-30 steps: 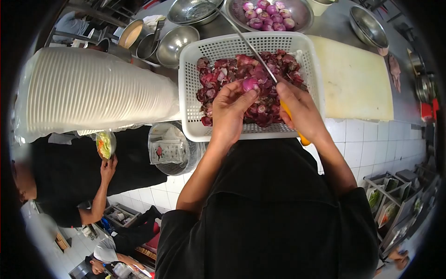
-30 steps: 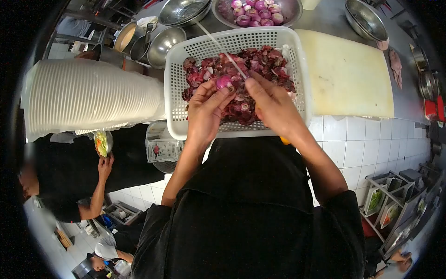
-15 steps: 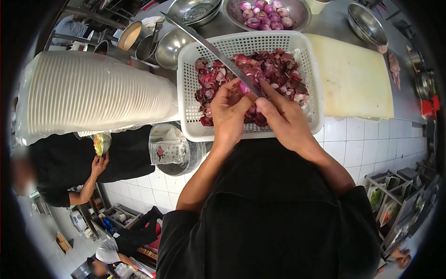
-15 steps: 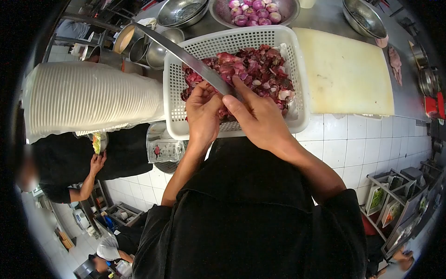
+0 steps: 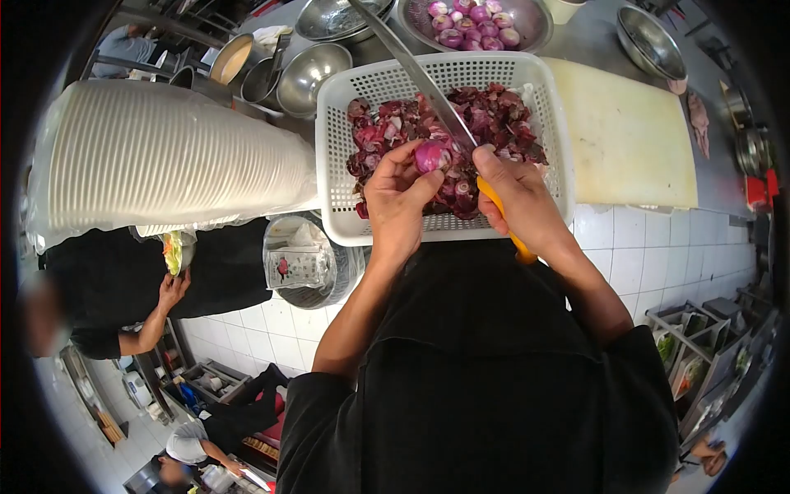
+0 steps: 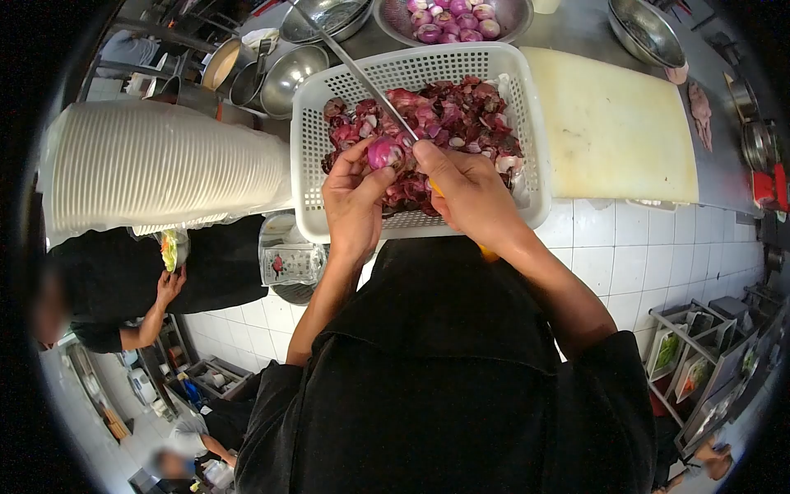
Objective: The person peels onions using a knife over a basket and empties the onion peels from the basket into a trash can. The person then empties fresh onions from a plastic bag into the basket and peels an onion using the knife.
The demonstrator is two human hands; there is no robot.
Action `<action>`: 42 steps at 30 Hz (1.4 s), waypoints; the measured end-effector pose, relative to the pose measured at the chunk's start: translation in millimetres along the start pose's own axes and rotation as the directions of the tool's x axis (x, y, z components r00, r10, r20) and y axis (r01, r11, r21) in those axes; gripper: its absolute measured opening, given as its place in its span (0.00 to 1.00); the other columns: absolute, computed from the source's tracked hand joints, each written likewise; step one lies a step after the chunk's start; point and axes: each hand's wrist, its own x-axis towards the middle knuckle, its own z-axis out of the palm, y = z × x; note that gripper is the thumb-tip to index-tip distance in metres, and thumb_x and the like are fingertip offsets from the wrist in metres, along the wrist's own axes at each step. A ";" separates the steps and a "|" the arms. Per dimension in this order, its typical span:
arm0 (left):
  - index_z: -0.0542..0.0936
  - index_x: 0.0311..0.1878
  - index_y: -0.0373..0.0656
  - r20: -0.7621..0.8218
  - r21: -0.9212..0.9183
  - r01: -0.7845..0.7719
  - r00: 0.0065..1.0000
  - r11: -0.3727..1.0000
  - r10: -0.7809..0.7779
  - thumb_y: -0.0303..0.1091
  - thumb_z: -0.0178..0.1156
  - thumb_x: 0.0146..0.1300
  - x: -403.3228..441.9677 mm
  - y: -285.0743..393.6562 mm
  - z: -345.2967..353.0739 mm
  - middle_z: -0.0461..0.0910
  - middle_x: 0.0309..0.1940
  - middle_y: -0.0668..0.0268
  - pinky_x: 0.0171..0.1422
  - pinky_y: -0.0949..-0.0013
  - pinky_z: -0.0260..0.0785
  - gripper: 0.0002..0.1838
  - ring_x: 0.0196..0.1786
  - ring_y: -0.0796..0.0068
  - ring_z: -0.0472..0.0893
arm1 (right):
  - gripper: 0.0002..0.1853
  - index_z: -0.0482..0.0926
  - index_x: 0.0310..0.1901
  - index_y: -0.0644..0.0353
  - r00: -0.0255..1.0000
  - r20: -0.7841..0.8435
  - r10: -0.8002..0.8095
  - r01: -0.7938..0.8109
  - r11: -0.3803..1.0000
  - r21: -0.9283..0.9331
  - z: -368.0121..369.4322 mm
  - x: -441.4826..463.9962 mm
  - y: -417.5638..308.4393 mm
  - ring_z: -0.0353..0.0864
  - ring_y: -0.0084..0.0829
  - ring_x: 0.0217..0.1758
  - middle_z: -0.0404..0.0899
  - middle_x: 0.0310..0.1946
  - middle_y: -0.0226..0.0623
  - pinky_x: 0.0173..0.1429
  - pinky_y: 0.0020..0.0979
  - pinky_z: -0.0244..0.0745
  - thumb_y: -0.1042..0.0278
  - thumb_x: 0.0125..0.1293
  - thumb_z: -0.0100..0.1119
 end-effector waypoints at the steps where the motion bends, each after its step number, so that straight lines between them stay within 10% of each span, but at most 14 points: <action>1: 0.73 0.59 0.32 0.006 -0.034 0.006 1.000 0.999 -0.006 0.12 0.58 0.61 -0.3 -0.7 -1.0 0.80 0.53 0.60 0.57 0.73 0.74 0.22 0.53 0.75 0.80 | 0.27 0.76 0.29 0.58 1.000 -0.004 0.018 -0.018 1.000 0.011 -0.8 0.9 0.0 0.64 0.17 0.15 0.67 0.16 0.25 0.19 0.24 0.57 0.41 0.75 0.49; 13: 0.72 0.62 0.34 0.047 -0.303 0.128 0.992 0.944 -0.120 0.14 0.54 0.63 0.3 4.4 -6.4 0.79 0.55 0.58 0.67 0.60 0.73 0.22 0.56 0.68 0.80 | 0.26 0.69 0.31 0.53 0.997 -0.027 0.069 -0.069 0.998 -0.009 -15.5 9.5 -2.9 0.64 0.19 0.14 0.67 0.16 0.28 0.19 0.24 0.60 0.36 0.74 0.46; 19: 0.72 0.62 0.32 -0.027 -0.110 0.113 0.993 0.988 -0.116 0.14 0.58 0.62 1.4 3.3 0.2 0.80 0.52 0.59 0.59 0.70 0.76 0.24 0.51 0.73 0.81 | 0.33 0.66 0.72 0.56 0.999 -0.031 -0.012 0.013 0.999 0.031 -14.4 8.0 -0.9 0.63 0.18 0.14 0.65 0.16 0.26 0.18 0.24 0.58 0.42 0.76 0.47; 27: 0.73 0.61 0.31 -0.040 0.068 0.088 0.996 0.994 -0.086 0.15 0.60 0.61 2.8 3.7 11.0 0.82 0.47 0.62 0.52 0.74 0.75 0.23 0.47 0.77 0.81 | 0.31 0.67 0.70 0.63 0.961 -0.024 -0.275 0.261 0.934 -0.245 -0.4 -3.9 8.3 0.73 0.25 0.27 0.76 0.23 0.34 0.37 0.29 0.71 0.48 0.75 0.51; 42: 0.72 0.59 0.30 -0.057 0.172 -0.021 0.998 0.985 0.031 0.13 0.57 0.59 -3.0 3.1 20.1 0.83 0.46 0.61 0.52 0.75 0.75 0.22 0.46 0.78 0.81 | 0.27 0.73 0.65 0.60 0.898 -0.088 -0.431 0.383 0.863 -0.329 11.5 0.2 18.3 0.77 0.32 0.23 0.74 0.19 0.40 0.34 0.34 0.70 0.50 0.74 0.53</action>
